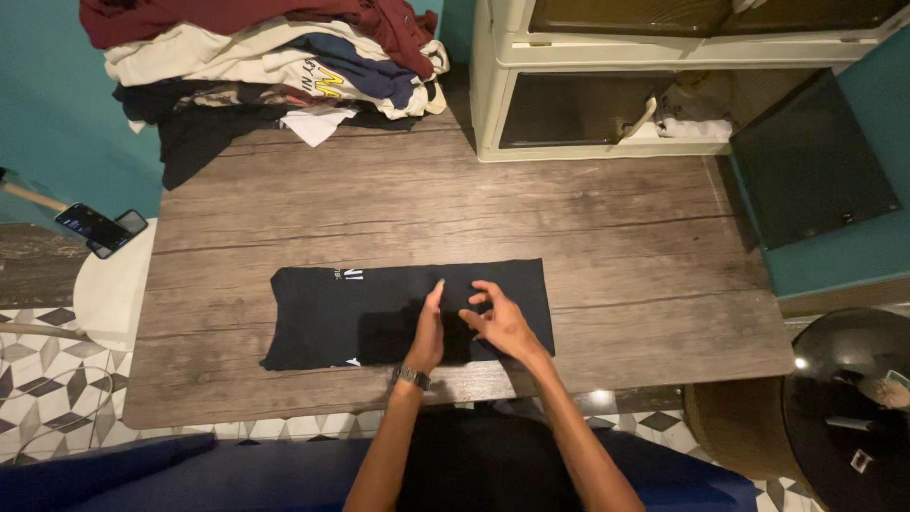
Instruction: The person takes a shirt from a stack, spreads it flat on a table, and folds the sleeves and body of the shirt.
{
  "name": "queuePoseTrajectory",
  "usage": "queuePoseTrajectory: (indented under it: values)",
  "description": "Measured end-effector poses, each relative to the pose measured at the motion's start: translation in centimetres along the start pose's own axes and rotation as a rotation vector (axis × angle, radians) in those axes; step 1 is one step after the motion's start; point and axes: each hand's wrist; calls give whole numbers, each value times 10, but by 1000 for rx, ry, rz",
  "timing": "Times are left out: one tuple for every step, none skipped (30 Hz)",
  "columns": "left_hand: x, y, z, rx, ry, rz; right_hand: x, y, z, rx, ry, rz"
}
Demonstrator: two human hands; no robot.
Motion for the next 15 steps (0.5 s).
queuePoseTrajectory:
  values:
    - [3, 6, 1, -1, -4, 0, -2, -1, -1, 3, 2, -2]
    - [5, 11, 2, -99, 68, 198, -8, 1, 0, -11, 4, 8]
    - [8, 14, 3, -195, 147, 396, -18, 4, 1, -29, 2, 20]
    - [8, 16, 3, -194, 149, 395, -30, 8, 3, -31, 0, 20]
    - [6, 16, 3, -127, 124, 408, -46, 15, 4, -85, 39, -3]
    - [4, 15, 3, -58, 99, 420, -64, 24, 6, -140, 78, -27]
    - [-1, 14, 2, -59, 96, 418, -82, 33, 10, -138, 79, -29]
    - [-7, 13, 0, -27, 88, 395, -98, 41, 13, -147, 123, 49]
    - [-14, 13, -1, 3, 76, 373, -110, 47, 18, -152, 169, 127]
    - [-19, 13, -2, 1, 70, 372, -120, 54, 19, -148, 173, 124]
    - [-23, 17, -4, -19, 87, 478, -127, 60, 16, -189, 144, 146]
    - [-26, 21, -5, -40, 104, 584, -131, 65, 14, -231, 115, 169]
    - [-26, 26, -6, -41, 102, 585, -134, 70, 13, -229, 117, 169]
    - [-24, 29, -7, -30, 101, 586, -135, 74, 10, -246, 112, 149]
    - [-24, 31, -7, -19, 101, 588, -134, 77, 9, -263, 108, 130]
Point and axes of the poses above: each hand's wrist, its own z-axis towards the middle knuckle, its own y-axis out of the back of the hand, x = y × z, and after that the axes turned 10 degrees about x, right-handed
